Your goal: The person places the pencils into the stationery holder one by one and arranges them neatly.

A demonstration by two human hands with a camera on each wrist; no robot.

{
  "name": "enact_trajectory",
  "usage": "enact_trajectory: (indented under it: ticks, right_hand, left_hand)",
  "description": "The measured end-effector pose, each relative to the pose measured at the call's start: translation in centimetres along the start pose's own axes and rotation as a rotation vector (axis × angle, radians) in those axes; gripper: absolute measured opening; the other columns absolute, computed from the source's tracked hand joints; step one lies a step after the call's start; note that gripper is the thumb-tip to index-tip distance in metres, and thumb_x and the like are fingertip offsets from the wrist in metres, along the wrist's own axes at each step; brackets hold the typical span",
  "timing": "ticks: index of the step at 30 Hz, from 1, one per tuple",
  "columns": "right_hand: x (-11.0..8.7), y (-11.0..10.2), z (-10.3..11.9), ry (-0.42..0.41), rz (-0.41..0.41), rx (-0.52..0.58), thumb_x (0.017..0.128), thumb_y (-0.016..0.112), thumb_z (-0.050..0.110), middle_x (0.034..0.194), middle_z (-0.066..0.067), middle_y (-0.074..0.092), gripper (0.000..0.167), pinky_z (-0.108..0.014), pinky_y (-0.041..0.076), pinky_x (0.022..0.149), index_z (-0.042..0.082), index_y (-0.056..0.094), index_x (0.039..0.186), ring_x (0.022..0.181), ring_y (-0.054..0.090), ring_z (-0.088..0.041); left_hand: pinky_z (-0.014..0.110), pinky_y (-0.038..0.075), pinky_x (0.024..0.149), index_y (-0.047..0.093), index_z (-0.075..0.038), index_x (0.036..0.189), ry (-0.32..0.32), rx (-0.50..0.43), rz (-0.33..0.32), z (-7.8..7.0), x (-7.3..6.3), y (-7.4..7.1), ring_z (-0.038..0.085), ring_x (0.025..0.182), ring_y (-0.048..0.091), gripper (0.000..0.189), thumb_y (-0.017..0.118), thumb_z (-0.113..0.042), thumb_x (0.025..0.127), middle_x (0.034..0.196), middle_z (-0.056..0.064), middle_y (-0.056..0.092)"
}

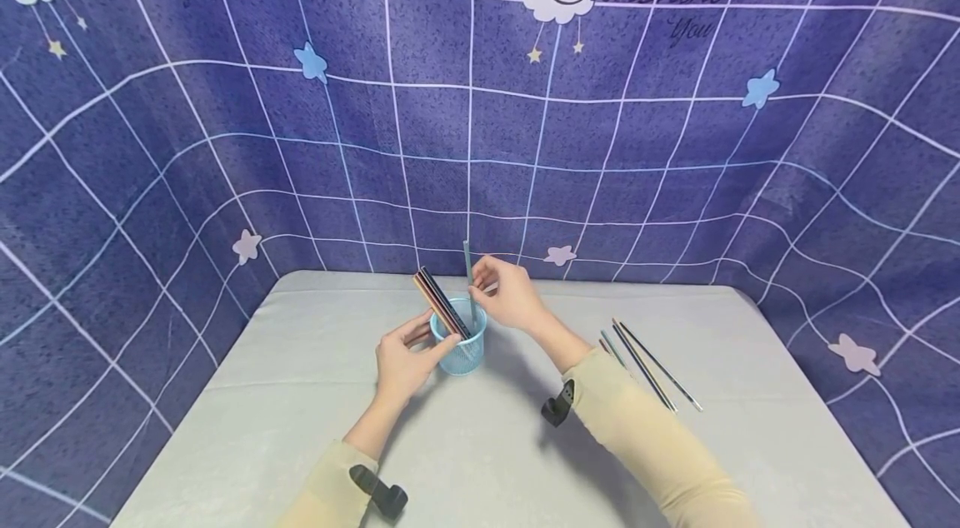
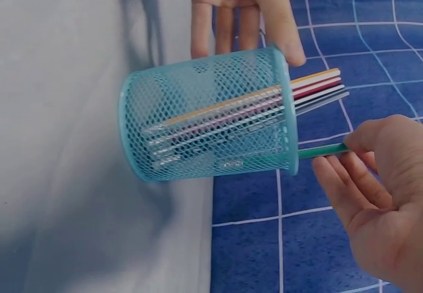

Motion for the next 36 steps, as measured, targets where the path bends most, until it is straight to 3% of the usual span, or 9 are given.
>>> enact_trajectory:
  ticks: [16,24,29,36]
  right_hand:
    - [0.3,2.1,0.6,-0.028,0.039,-0.15,0.088,0.076,-0.005,0.089,-0.009,0.075,0.018,-0.019,0.065,0.073,0.002,0.067,0.102,0.082,0.076,-0.018]
    - [0.2,2.4,1.0,-0.031,0.005,-0.139,0.085,0.075,-0.008,0.089,-0.01,0.075,0.022,-0.019,0.066,0.073,0.0,0.068,0.104,0.081,0.076,-0.019]
    - [-0.1,1.1,0.9,-0.035,-0.036,-0.112,0.086,0.073,-0.007,0.087,-0.011,0.075,0.019,-0.02,0.066,0.071,-0.002,0.069,0.103,0.079,0.076,-0.02]
    - [-0.3,-2.4,1.0,-0.029,-0.107,-0.144,0.088,0.073,-0.003,0.088,-0.012,0.077,0.014,-0.029,0.069,0.071,-0.002,0.071,0.102,0.079,0.078,-0.023]
  left_hand:
    - [0.051,0.066,0.097,0.074,-0.004,0.131,0.002,-0.028,0.005,0.0,0.0,0.0,0.038,0.109,0.078,0.065,0.1,-0.024,0.075,0.12,0.02,0.079]
    - [0.052,0.066,0.098,0.073,-0.004,0.132,0.0,-0.02,0.01,-0.1,0.0,0.0,0.038,0.11,0.078,0.066,0.099,-0.025,0.075,0.121,0.02,0.079]
    - [0.052,0.066,0.096,0.073,-0.003,0.132,0.01,-0.027,0.0,-0.1,0.0,0.3,0.039,0.109,0.078,0.065,0.099,-0.024,0.075,0.119,0.021,0.079]
    - [0.05,0.066,0.099,0.074,-0.004,0.13,-0.01,-0.023,-0.007,0.4,0.1,0.1,0.038,0.108,0.079,0.065,0.1,-0.024,0.073,0.118,0.02,0.08]
Point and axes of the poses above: each hand's wrist, its own x-axis towards the middle knuckle, its own y-axis out of the palm, z = x × y, the point moved 4 cm from there along x, towards the middle knuckle
